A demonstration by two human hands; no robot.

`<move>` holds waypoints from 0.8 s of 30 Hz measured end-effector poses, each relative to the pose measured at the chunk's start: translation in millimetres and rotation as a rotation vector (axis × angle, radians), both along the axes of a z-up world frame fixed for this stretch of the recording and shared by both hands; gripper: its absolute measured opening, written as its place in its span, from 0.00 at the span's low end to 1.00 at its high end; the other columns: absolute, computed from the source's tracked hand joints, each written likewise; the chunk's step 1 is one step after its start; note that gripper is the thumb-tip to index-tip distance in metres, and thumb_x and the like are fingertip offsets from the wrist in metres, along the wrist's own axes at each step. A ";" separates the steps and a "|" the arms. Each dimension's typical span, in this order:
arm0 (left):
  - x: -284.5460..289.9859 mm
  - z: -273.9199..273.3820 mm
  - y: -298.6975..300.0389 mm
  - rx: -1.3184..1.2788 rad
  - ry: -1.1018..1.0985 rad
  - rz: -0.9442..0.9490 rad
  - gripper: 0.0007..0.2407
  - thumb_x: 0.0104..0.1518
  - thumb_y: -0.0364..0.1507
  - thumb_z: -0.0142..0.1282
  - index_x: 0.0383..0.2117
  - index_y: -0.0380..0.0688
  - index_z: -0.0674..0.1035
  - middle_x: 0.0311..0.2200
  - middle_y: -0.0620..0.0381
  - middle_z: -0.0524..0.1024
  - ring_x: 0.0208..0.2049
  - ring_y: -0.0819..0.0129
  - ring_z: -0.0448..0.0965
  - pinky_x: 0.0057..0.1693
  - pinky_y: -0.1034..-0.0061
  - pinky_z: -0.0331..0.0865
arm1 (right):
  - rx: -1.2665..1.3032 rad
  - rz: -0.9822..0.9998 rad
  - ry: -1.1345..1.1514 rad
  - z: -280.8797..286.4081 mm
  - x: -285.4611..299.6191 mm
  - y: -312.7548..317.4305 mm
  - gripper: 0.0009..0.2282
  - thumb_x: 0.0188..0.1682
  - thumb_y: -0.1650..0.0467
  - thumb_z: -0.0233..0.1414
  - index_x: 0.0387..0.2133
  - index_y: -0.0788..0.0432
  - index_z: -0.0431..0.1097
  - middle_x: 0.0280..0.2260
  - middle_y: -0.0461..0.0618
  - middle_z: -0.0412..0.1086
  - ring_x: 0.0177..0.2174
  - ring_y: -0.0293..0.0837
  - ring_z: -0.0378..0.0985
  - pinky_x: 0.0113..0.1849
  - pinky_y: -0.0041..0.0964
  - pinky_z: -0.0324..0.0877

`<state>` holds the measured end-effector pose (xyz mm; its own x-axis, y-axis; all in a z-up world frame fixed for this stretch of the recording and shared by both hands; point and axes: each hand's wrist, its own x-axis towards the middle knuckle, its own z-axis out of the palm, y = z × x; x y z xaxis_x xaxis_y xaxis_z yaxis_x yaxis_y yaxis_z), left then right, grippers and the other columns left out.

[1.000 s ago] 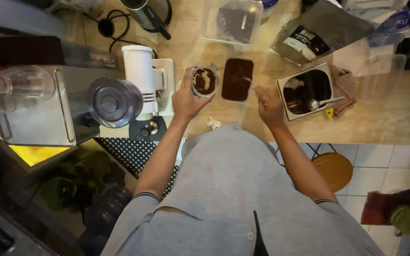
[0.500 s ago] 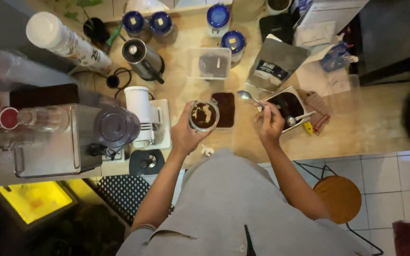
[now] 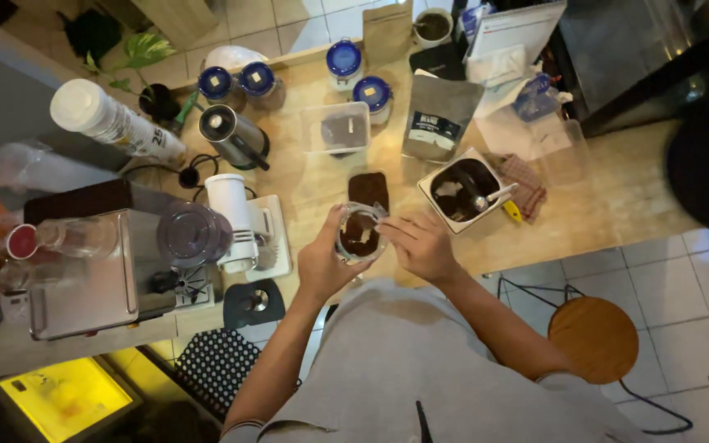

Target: Scooping coffee grounds into a glass jar using a small spoon.

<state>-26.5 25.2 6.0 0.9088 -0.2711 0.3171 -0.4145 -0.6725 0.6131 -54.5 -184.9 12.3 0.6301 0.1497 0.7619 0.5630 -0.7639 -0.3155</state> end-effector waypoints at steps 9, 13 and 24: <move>-9.0 28.4 -14.3 -0.056 -0.106 -0.066 0.38 0.38 0.47 0.74 0.61 0.59 0.72 0.62 0.66 0.72 0.43 0.61 0.85 0.45 0.70 0.78 | 0.218 0.285 0.037 38.5 -22.3 6.0 0.09 0.55 0.69 0.53 0.29 0.56 0.79 0.30 0.48 0.79 0.28 0.50 0.76 0.39 0.40 0.73; -8.4 32.1 -6.3 -0.034 -0.086 -0.130 0.45 0.31 0.46 0.76 0.64 0.59 0.69 0.65 0.66 0.68 0.47 0.62 0.84 0.48 0.69 0.78 | 0.111 0.209 -0.001 22.0 -30.3 -15.4 0.11 0.57 0.71 0.50 0.32 0.56 0.82 0.29 0.48 0.78 0.31 0.51 0.77 0.39 0.42 0.72; -11.1 30.5 -2.8 -0.050 -0.179 -0.154 0.39 0.40 0.49 0.73 0.62 0.56 0.71 0.65 0.67 0.68 0.45 0.67 0.85 0.46 0.75 0.79 | 0.000 0.137 -0.012 22.9 -43.6 -8.3 0.10 0.49 0.73 0.54 0.35 0.45 0.82 0.36 0.35 0.81 0.37 0.42 0.77 0.43 0.36 0.65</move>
<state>-37.7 22.4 36.5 0.7857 -0.3823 0.4863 -0.6154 -0.5631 0.5516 -98.1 -193.2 35.2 0.5946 0.2339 0.7692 0.6655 -0.6800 -0.3077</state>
